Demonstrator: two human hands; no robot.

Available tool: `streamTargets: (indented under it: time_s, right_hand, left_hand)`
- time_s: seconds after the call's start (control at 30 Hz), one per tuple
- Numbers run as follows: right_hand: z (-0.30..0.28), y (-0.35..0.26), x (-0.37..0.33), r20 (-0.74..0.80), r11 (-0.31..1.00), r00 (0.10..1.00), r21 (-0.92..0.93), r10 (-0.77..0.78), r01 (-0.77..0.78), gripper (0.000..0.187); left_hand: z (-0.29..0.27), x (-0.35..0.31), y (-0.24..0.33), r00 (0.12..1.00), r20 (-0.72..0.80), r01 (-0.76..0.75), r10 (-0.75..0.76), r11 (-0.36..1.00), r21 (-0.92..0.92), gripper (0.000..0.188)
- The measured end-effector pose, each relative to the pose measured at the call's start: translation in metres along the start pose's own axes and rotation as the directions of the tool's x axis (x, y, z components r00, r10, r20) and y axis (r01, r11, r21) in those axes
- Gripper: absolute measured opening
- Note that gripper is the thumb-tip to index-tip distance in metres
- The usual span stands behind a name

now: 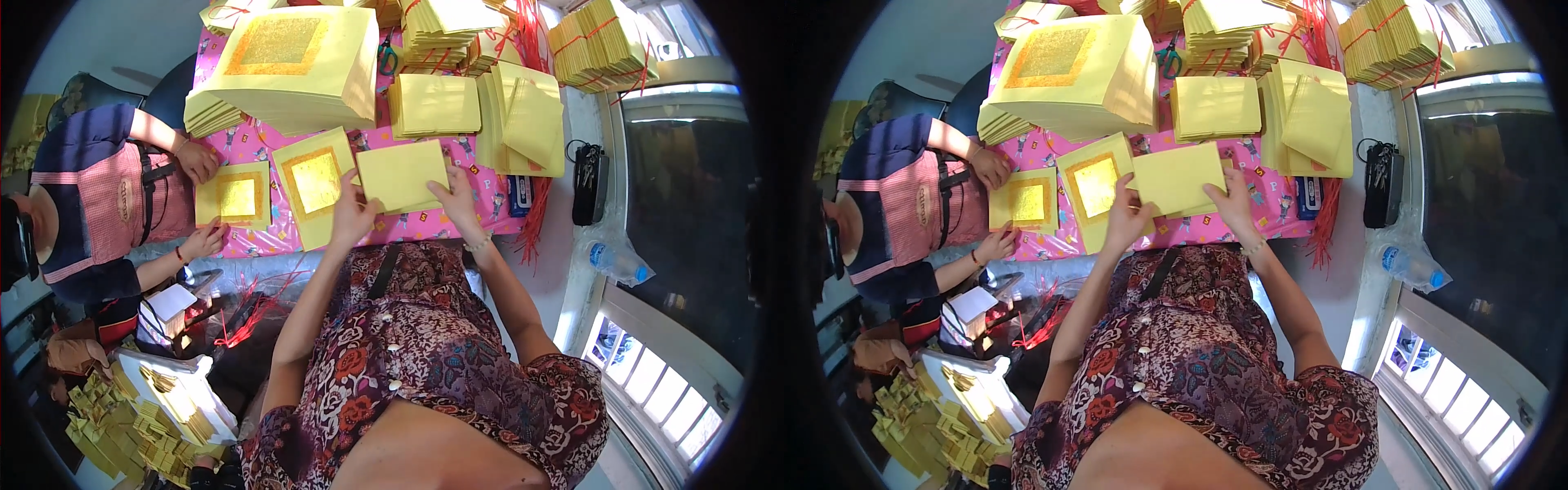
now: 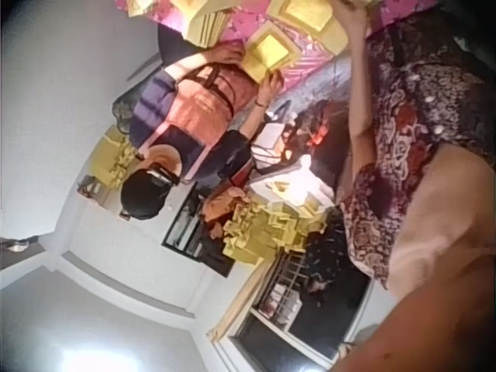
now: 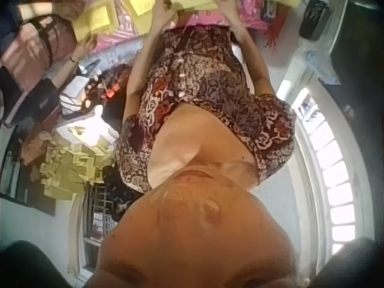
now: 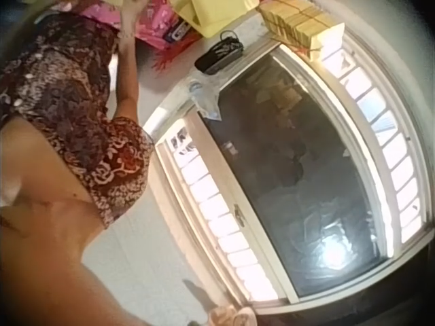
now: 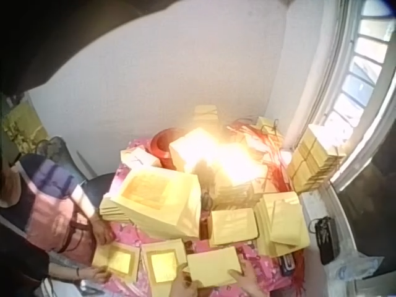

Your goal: Organizing and stacking yellow joss paper bundles on a table.

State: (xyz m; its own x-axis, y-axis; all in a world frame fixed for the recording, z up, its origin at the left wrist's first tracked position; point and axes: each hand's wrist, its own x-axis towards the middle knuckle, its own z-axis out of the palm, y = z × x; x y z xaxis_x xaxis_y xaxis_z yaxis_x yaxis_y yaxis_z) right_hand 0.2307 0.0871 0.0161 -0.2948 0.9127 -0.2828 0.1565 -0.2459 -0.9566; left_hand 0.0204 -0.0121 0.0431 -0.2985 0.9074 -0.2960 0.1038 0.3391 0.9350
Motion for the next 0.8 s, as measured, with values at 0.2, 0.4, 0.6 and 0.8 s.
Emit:
streamTargets:
  time_s: [0.2,0.4,0.6,0.8]
  right_hand:
    - [-0.029,0.061,0.000,-0.090,0.957,0.996,-0.290,-0.030,0.002,0.040]
    - [-0.018,0.051,0.001,-0.120,0.801,0.992,-0.598,-0.048,-0.033,0.045]
    - [-0.013,0.051,-0.007,-0.146,0.562,0.955,-0.827,-0.258,0.026,0.047]
    - [0.004,-0.012,-0.013,-0.061,0.475,0.884,-0.859,-0.464,0.190,0.037]
  left_hand:
    - [0.045,0.011,-0.028,0.976,-0.049,-0.178,0.213,0.903,0.391,0.079]
    - [0.057,0.022,-0.039,1.000,-0.003,-0.021,0.028,0.825,0.565,0.088]
    - [0.061,0.011,-0.023,0.967,-0.008,-0.183,0.254,0.717,0.672,0.086]
    - [0.002,-0.031,-0.002,0.874,0.028,-0.439,0.484,0.766,0.468,0.058]
